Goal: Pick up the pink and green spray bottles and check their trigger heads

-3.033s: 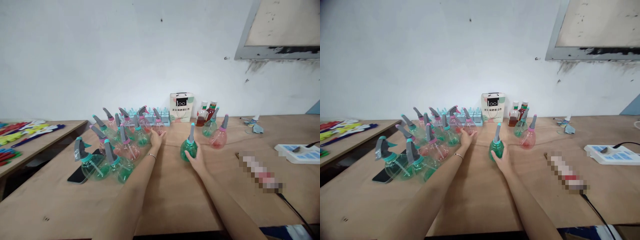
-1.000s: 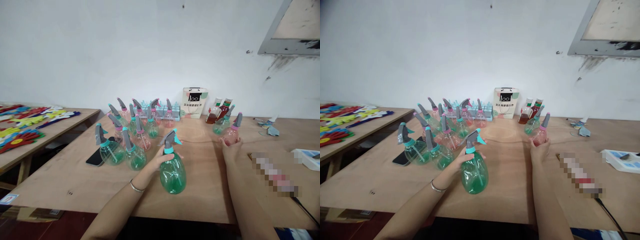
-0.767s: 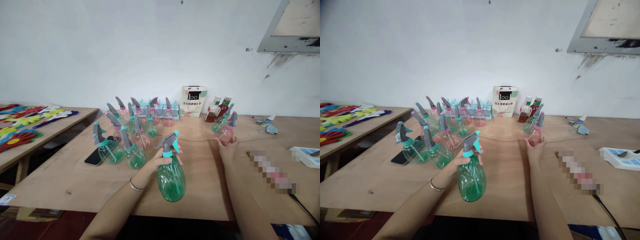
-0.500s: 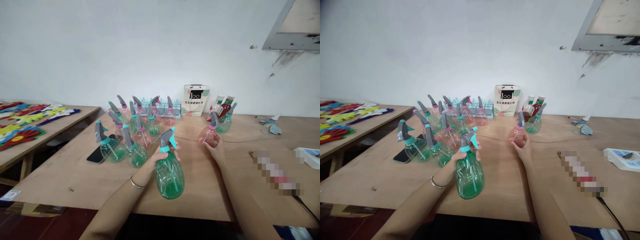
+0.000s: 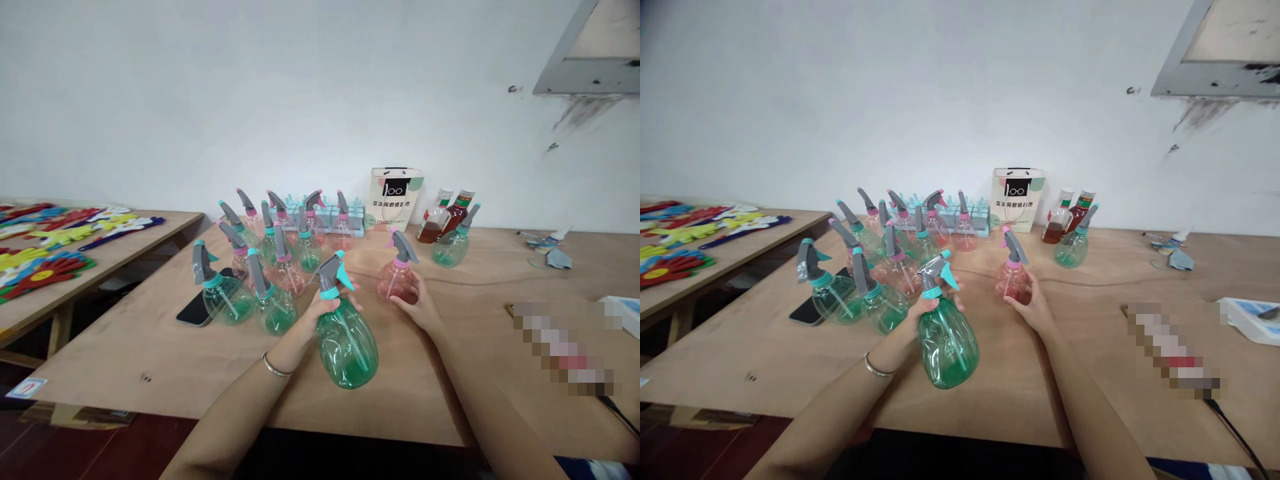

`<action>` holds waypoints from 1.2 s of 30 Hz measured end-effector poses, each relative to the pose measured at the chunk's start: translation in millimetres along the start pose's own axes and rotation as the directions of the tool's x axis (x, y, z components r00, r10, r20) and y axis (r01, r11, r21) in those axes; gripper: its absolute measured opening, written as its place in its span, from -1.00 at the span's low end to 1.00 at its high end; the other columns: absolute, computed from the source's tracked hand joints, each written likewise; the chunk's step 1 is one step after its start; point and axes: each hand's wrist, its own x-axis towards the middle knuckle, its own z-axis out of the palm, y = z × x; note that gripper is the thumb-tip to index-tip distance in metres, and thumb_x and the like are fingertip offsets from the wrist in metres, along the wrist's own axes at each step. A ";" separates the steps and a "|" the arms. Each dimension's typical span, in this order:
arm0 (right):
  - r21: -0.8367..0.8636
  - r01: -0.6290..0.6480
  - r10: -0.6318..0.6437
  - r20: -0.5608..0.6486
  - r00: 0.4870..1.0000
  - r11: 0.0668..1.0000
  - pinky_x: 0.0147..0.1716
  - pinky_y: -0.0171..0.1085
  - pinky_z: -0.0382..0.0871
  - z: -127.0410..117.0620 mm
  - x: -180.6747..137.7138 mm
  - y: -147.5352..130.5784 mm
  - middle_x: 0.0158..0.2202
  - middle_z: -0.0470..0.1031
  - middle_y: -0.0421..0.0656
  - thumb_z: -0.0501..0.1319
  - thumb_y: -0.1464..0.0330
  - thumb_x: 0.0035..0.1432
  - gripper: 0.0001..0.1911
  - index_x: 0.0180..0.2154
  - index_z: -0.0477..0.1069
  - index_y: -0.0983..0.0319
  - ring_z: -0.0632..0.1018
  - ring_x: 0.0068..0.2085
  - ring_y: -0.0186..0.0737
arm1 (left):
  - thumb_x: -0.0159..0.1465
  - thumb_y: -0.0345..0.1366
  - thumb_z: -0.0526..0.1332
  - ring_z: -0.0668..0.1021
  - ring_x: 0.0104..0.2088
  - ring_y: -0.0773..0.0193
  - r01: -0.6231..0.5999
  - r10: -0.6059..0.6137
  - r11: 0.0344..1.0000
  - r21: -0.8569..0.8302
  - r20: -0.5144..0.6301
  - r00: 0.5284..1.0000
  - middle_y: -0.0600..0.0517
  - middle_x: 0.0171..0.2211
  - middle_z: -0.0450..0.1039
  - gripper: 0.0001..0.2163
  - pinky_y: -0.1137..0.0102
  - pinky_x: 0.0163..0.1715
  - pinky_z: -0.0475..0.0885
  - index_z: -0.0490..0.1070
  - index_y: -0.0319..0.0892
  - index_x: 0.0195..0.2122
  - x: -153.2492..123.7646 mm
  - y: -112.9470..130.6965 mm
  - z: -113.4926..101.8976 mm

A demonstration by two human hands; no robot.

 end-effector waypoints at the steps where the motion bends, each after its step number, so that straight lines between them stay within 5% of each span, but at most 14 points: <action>1: 0.008 -0.005 0.005 -0.005 1.000 1.000 0.21 0.15 0.32 0.5 -1.1 -1.1 0.29 0.23 0.07 0.43 0.08 -0.05 -0.08 0.25 0.07 0.12 0.41 0.22 0.12 | -0.06 -0.17 0.42 0.58 -0.42 0.22 -0.013 0.013 1.000 0.003 -0.010 1.000 -0.05 -0.19 0.55 -0.53 0.36 -0.44 0.50 0.43 -0.15 -0.11 -0.1 -0.9 -1.6; 9: 0.044 -0.045 0.046 -0.001 0.999 0.998 0.19 0.14 0.35 3.0 -4.4 -1.3 0.31 0.20 0.07 0.45 0.09 -0.06 -0.06 0.26 0.06 0.10 0.44 0.19 0.10 | 0.04 -0.11 0.40 0.61 -0.30 0.12 0.046 -0.065 0.987 0.154 0.124 0.990 -0.20 0.02 0.48 -0.39 0.34 -0.42 0.49 0.32 -0.14 0.11 0.4 0.6 1.3; 15: 0.048 -0.026 0.026 -0.001 1.000 0.999 0.20 0.13 0.33 2.7 -3.7 -0.8 0.31 0.19 0.08 0.45 0.10 -0.06 -0.06 0.26 0.07 0.12 0.43 0.21 0.10 | 0.01 -0.11 0.45 0.60 -0.35 0.21 -0.033 0.019 0.976 0.214 0.071 0.997 -0.08 -0.13 0.52 -0.51 0.35 -0.33 0.48 0.39 -0.14 -0.06 3.4 -3.4 -3.6; 21: 0.052 -0.025 0.025 -0.001 1.000 0.998 0.21 0.13 0.32 2.9 -3.3 0.5 0.31 0.20 0.07 0.45 0.11 -0.06 -0.08 0.25 0.08 0.10 0.43 0.21 0.09 | 0.08 -0.02 0.39 0.57 -0.37 0.20 0.014 -0.051 0.953 0.302 0.115 0.992 -0.12 -0.21 0.55 -0.44 0.37 -0.42 0.44 0.38 -0.17 0.05 3.6 -0.1 -5.2; 27: 0.074 -0.034 0.034 0.001 0.999 0.997 0.20 0.14 0.33 3.9 -2.8 -2.5 0.28 0.24 0.04 0.44 0.08 -0.07 -0.08 0.25 0.09 0.08 0.46 0.18 0.09 | 0.03 -0.01 0.43 0.62 -0.27 0.12 -0.067 0.113 0.932 0.357 -0.109 0.988 -0.04 -0.25 0.53 -0.50 0.33 -0.32 0.46 0.40 -0.14 -0.08 5.8 -7.2 -8.9; 31: 0.044 -0.067 0.067 -0.003 0.998 0.997 0.19 0.16 0.33 3.9 -2.7 -3.8 0.29 0.22 0.06 0.44 0.05 -0.09 -0.04 0.26 0.07 0.08 0.45 0.19 0.12 | 0.05 -0.04 0.42 0.60 -0.25 0.15 -0.096 0.191 0.857 0.505 -0.140 0.972 -0.01 -0.24 0.50 -0.48 0.32 -0.29 0.46 0.35 -0.12 -0.02 9.0 -8.4 -10.1; 36: 0.035 -0.078 0.078 0.016 0.997 0.996 0.18 0.13 0.35 3.0 -2.3 -2.2 0.29 0.22 0.04 0.44 0.09 -0.07 -0.05 0.27 0.04 0.07 0.44 0.20 0.09 | 0.10 -0.17 0.39 0.54 -0.25 0.26 -0.106 0.400 0.678 0.727 -0.245 0.883 0.05 -0.22 0.43 -0.38 0.29 -0.13 0.45 0.19 -0.07 0.16 30.8 -10.4 -11.0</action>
